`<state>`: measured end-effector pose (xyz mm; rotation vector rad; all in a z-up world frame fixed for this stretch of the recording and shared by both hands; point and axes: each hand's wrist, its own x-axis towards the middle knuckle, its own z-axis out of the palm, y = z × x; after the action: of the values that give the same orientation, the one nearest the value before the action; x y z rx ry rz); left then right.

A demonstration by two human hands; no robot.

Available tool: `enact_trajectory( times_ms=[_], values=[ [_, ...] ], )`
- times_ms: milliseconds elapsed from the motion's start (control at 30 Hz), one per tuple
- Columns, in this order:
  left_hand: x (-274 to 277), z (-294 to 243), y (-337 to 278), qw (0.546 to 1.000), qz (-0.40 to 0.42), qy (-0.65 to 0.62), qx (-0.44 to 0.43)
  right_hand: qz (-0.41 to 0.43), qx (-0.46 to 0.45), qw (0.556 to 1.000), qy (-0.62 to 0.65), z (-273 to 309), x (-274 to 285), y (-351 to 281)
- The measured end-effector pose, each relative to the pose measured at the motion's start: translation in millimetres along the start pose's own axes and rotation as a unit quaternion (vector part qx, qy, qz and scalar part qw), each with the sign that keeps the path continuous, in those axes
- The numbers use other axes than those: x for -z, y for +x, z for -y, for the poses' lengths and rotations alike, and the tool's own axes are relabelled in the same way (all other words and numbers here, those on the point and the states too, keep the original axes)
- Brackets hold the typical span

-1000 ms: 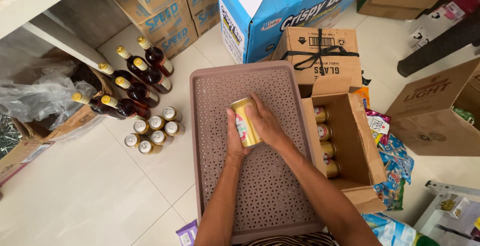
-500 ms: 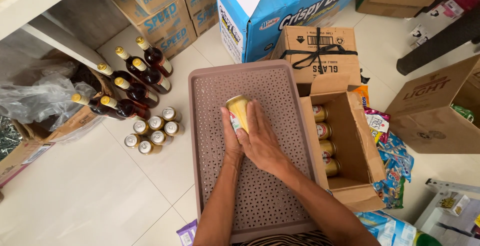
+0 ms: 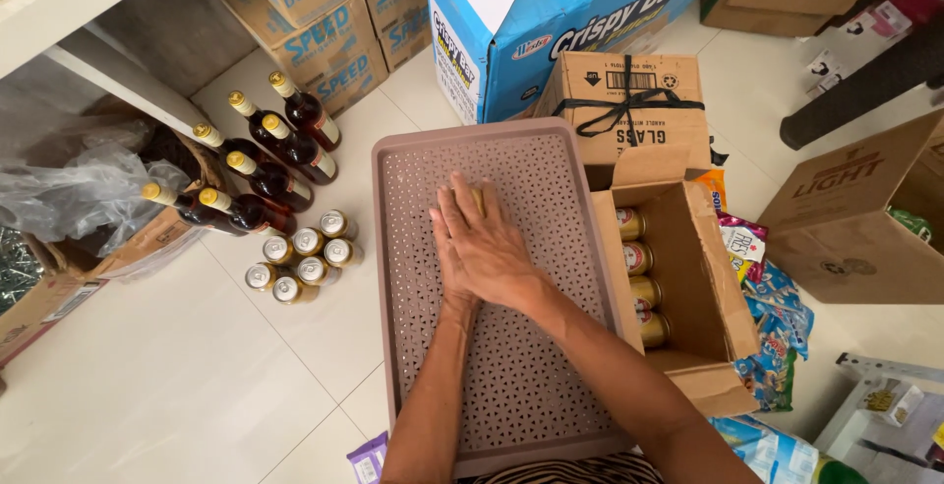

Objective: Organizing and putting beer cans into a cardboard box on the floor of a grocery store backroom.

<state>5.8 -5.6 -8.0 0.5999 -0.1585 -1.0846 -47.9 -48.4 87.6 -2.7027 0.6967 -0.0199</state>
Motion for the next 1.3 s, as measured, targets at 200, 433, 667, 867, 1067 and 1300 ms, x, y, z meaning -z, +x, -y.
enact_trajectory(
  times_ms=[200,433,667,867,1067,1300],
  values=[
    [2.3,0.4,3.1,0.999,0.017,-0.046,-0.002,0.001,0.017,0.999,0.051,-11.7,-4.5,6.5],
    [9.0,5.4,3.1,0.996,0.039,-0.083,-0.015,-0.005,0.035,0.996,0.078,-20.8,-10.6,13.6],
    [4.9,1.1,3.7,0.996,0.030,-0.085,0.006,-0.021,0.041,0.990,0.131,-27.1,-11.6,18.8],
    [22.6,11.0,7.6,0.995,0.017,-0.095,0.015,-0.060,0.065,0.978,0.187,-44.9,-21.7,29.3],
    [21.2,9.8,4.8,0.999,-0.004,-0.036,0.023,-0.106,0.006,0.953,0.283,-26.5,7.2,8.0],
    [19.0,10.7,0.6,0.998,-0.025,0.034,0.052,-0.249,0.001,0.944,0.215,-14.9,-7.8,-36.5]
  ],
)
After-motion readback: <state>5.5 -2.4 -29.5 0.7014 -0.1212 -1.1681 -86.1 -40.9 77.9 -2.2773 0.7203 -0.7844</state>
